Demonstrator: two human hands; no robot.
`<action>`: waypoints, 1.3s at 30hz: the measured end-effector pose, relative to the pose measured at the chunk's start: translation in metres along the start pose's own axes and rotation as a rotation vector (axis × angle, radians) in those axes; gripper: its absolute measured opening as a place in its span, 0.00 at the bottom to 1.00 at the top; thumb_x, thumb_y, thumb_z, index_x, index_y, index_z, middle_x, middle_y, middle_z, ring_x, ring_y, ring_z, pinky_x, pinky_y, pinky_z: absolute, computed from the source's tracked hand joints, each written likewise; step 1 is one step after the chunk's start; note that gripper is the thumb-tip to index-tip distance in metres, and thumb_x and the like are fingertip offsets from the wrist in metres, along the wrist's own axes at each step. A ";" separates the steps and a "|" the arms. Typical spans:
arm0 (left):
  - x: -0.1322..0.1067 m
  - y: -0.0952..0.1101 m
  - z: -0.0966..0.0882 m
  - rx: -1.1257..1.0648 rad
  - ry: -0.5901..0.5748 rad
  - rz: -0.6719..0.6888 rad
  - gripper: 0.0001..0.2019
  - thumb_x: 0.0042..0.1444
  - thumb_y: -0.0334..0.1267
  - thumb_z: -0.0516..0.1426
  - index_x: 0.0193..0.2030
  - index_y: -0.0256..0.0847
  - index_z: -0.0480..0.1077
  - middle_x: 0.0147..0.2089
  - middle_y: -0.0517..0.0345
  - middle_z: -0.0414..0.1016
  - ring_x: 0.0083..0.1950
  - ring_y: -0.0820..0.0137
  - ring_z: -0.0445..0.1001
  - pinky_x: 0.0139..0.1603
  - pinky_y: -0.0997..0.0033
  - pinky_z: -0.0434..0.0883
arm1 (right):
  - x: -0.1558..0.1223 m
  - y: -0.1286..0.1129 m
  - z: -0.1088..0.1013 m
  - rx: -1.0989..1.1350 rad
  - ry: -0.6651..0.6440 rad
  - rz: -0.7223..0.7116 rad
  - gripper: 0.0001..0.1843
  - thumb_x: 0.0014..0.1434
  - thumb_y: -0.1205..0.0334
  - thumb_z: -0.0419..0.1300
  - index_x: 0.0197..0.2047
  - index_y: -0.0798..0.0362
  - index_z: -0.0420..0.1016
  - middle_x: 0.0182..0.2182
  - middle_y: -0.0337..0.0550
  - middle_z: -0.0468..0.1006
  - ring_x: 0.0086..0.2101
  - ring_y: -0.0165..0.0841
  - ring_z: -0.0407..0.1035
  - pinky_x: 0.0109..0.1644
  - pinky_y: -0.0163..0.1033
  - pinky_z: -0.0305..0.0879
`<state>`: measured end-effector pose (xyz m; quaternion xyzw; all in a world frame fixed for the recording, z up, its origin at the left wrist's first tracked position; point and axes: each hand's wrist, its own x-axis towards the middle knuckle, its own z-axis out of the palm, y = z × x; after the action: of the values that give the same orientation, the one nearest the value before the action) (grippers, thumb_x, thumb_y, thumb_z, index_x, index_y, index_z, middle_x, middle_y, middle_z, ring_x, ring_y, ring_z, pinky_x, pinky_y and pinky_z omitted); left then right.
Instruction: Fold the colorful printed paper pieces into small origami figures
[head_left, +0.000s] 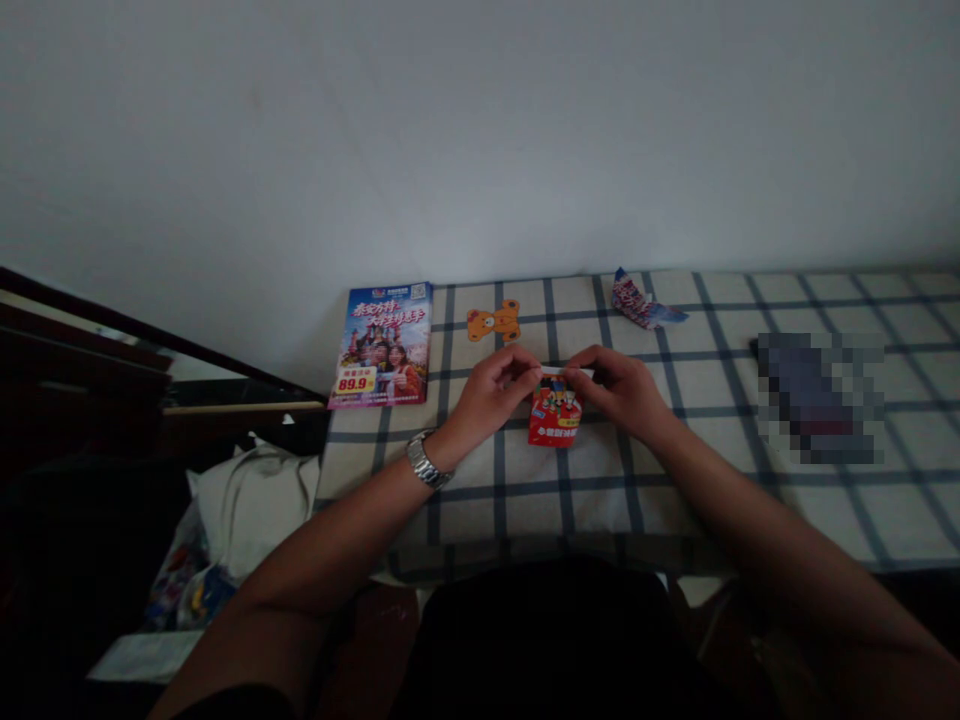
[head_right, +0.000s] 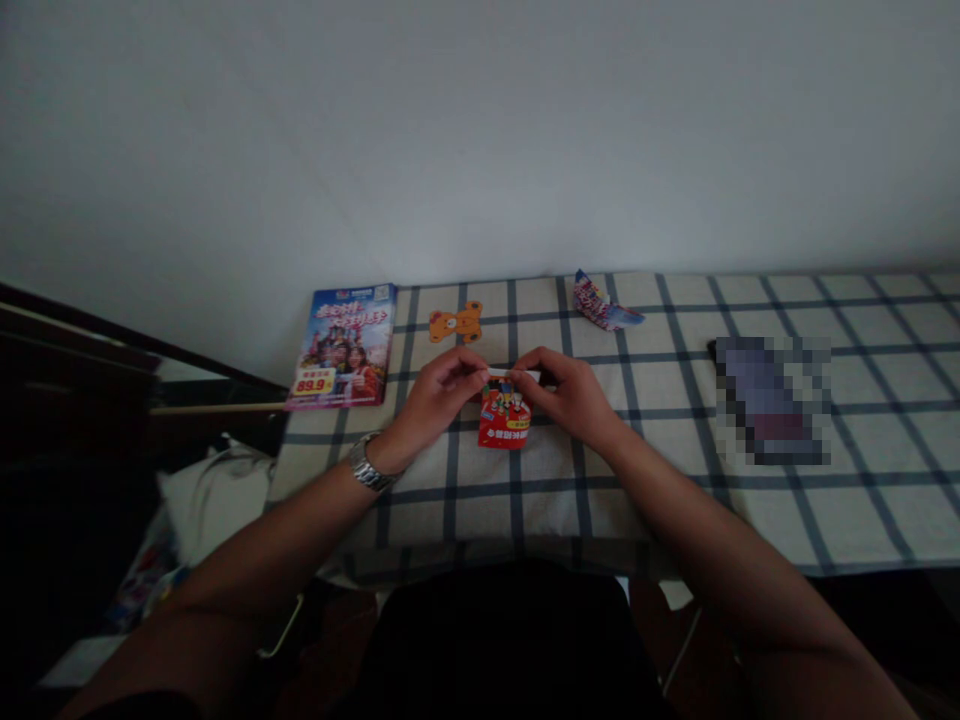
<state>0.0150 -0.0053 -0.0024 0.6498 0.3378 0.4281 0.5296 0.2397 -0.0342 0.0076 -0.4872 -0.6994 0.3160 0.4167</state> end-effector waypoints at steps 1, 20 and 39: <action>0.000 0.000 0.000 -0.002 0.002 0.007 0.11 0.66 0.46 0.64 0.40 0.41 0.73 0.39 0.59 0.74 0.41 0.71 0.74 0.43 0.73 0.72 | 0.000 0.000 0.000 -0.004 0.001 -0.002 0.12 0.67 0.51 0.64 0.40 0.51 0.80 0.31 0.40 0.82 0.25 0.29 0.69 0.29 0.36 0.63; 0.000 0.002 -0.002 0.125 0.028 0.060 0.14 0.67 0.50 0.64 0.39 0.41 0.76 0.37 0.58 0.80 0.38 0.71 0.77 0.39 0.73 0.73 | 0.000 -0.003 -0.001 0.104 0.010 0.104 0.19 0.65 0.43 0.67 0.43 0.51 0.82 0.30 0.42 0.83 0.28 0.33 0.73 0.31 0.38 0.67; 0.002 0.010 -0.009 0.148 0.013 0.061 0.15 0.67 0.52 0.63 0.38 0.42 0.76 0.36 0.58 0.80 0.37 0.71 0.77 0.39 0.72 0.73 | 0.002 0.000 -0.008 0.271 0.010 0.217 0.21 0.61 0.40 0.70 0.39 0.50 0.88 0.33 0.44 0.87 0.33 0.36 0.80 0.39 0.39 0.78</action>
<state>0.0076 -0.0019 0.0089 0.6942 0.3519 0.4221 0.4648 0.2468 -0.0325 0.0119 -0.5009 -0.5915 0.4480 0.4456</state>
